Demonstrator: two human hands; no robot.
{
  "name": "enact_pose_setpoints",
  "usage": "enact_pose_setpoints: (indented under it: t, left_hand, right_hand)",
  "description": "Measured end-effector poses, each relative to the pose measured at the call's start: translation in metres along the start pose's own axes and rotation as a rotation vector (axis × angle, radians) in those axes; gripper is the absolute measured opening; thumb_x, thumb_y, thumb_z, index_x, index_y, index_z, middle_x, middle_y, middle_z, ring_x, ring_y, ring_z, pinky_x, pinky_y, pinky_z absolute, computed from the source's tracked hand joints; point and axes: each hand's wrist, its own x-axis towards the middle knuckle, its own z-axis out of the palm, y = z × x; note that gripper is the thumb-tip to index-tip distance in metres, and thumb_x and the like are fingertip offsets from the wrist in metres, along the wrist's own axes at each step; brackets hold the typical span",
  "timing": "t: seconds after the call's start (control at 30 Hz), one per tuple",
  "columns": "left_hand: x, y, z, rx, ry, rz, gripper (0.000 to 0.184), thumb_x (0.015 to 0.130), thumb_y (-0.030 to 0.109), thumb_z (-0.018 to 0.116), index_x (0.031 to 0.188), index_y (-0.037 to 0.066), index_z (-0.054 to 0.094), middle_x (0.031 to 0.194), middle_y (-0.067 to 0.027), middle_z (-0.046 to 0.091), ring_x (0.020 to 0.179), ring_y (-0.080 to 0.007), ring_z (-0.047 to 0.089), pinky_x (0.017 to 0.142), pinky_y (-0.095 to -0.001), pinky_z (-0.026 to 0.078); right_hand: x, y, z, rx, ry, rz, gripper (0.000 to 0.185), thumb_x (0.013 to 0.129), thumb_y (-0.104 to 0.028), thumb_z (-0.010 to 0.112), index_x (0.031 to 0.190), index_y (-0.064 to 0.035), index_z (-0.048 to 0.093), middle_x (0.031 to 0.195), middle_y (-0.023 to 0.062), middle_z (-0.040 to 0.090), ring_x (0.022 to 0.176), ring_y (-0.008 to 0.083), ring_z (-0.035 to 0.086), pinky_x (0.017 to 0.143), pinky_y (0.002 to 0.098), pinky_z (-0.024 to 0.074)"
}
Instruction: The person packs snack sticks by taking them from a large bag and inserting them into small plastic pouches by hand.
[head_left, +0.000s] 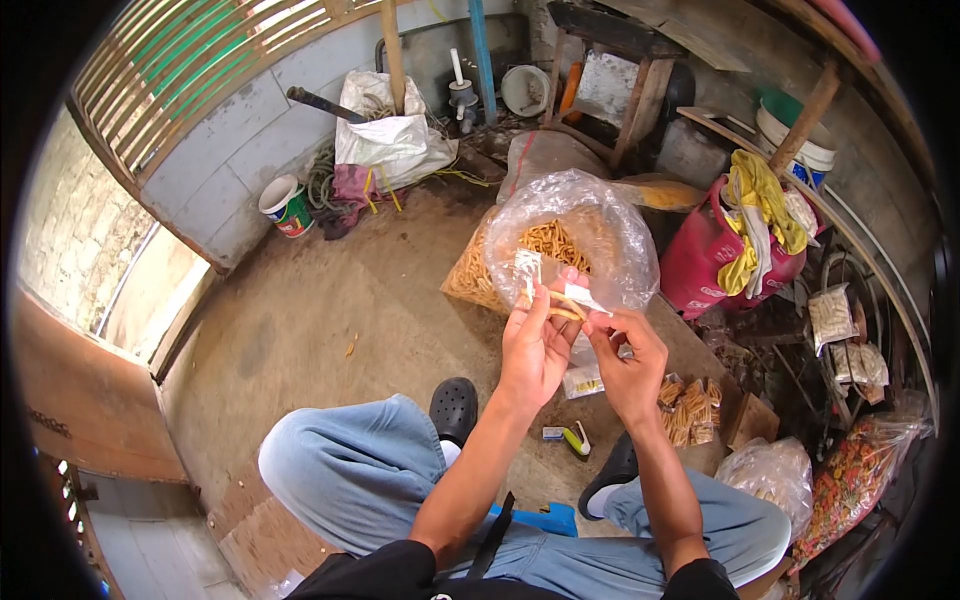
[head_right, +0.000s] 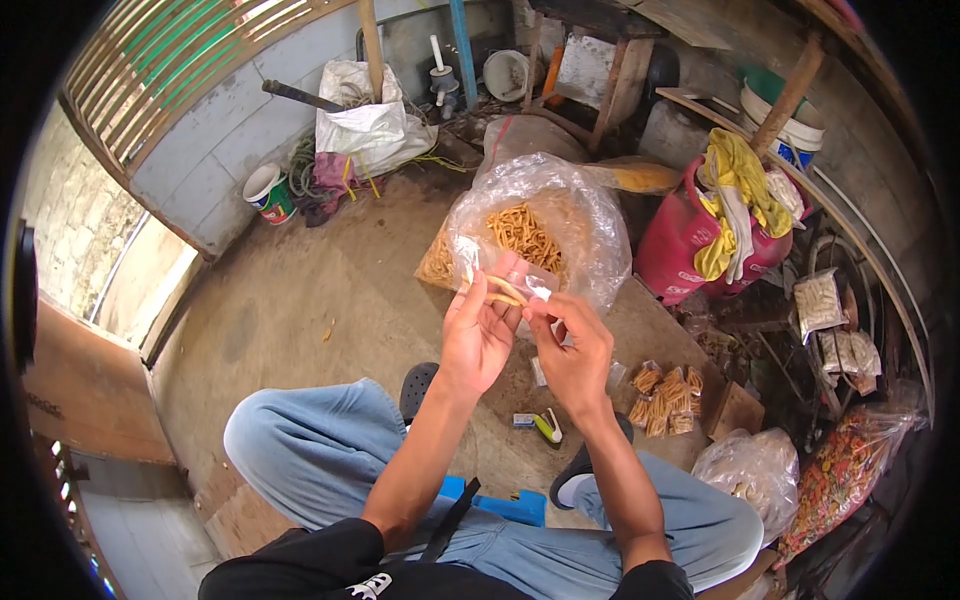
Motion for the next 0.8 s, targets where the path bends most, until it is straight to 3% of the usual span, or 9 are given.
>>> enact_pose_setpoints:
  t: [0.1,0.2,0.4,0.53,0.63,0.73,0.8]
  left_hand:
    - [0.000,-0.003,-0.005,-0.039,0.007,-0.027,0.024,0.099,0.024,0.047,0.117,0.009,0.049,0.131,-0.0114,0.052,0.121,-0.0220,0.051,0.098,-0.0368,0.046]
    - [-0.001,-0.005,-0.003,-0.013,0.009,-0.028,0.024,0.098,0.024,0.048,0.117,0.009,0.048,0.129,-0.0115,0.054,0.120,-0.0216,0.052,0.097,-0.0366,0.046]
    - [-0.003,-0.010,0.001,0.003,0.017,-0.001,0.023,0.098,0.025,0.049,0.112,0.007,0.050,0.130,-0.0123,0.053,0.119,-0.0222,0.053,0.094,-0.0376,0.047]
    - [-0.002,-0.008,-0.004,-0.053,0.069,-0.029,0.024,0.098,0.024,0.049,0.111,0.005,0.053,0.126,-0.0137,0.055,0.116,-0.0228,0.054,0.093,-0.0370,0.048]
    - [0.004,-0.009,-0.018,-0.100,0.040,-0.073,0.026,0.100,0.027,0.042,0.117,0.009,0.051,0.127,-0.0112,0.056,0.119,-0.0228,0.052,0.096,-0.0372,0.047]
    - [0.010,0.003,-0.029,-0.113,0.038,-0.205,0.030,0.099,0.026,0.040,0.116,0.005,0.053,0.124,-0.0109,0.058,0.116,-0.0234,0.055,0.096,-0.0373,0.048]
    - [0.016,0.016,-0.036,-0.220,0.161,-0.117,0.033,0.099,0.025,0.039,0.119,0.002,0.052,0.122,-0.0099,0.059,0.115,-0.0243,0.056,0.096,-0.0394,0.049]
  right_hand:
    - [-0.003,0.002,0.003,0.009,0.000,0.032,0.010,0.079,0.003,0.068,0.084,-0.0033,0.062,0.092,0.0079,0.069,0.064,0.0092,0.056,0.053,0.0226,0.0428]
    - [-0.011,0.013,0.006,0.083,-0.002,0.115,0.011,0.081,0.006,0.067,0.083,-0.0018,0.058,0.097,0.0092,0.068,0.075,0.0076,0.058,0.059,0.0209,0.0448]
    - [-0.014,0.015,0.007,0.048,-0.038,0.132,0.016,0.085,0.008,0.061,0.079,-0.0025,0.049,0.094,0.0098,0.069,0.071,0.0058,0.057,0.059,0.0207,0.0461]
    - [-0.011,0.023,0.010,0.120,-0.028,0.044,0.011,0.084,0.004,0.060,0.080,-0.0031,0.052,0.101,0.0087,0.070,0.063,0.0067,0.055,0.052,0.0221,0.0423]
    - [-0.011,0.023,0.009,0.075,-0.090,0.058,0.012,0.084,0.003,0.059,0.081,-0.0042,0.051,0.101,0.0076,0.070,0.062,0.0066,0.056,0.051,0.0218,0.0420]
    - [-0.005,0.021,0.005,-0.007,-0.209,-0.006,0.011,0.083,0.005,0.058,0.083,-0.0049,0.053,0.102,0.0071,0.070,0.063,0.0060,0.057,0.050,0.0209,0.0411]
    - [0.002,0.023,0.001,0.081,-0.235,-0.050,0.012,0.082,0.007,0.057,0.086,-0.0048,0.055,0.105,0.0074,0.069,0.063,0.0051,0.057,0.049,0.0207,0.0411]
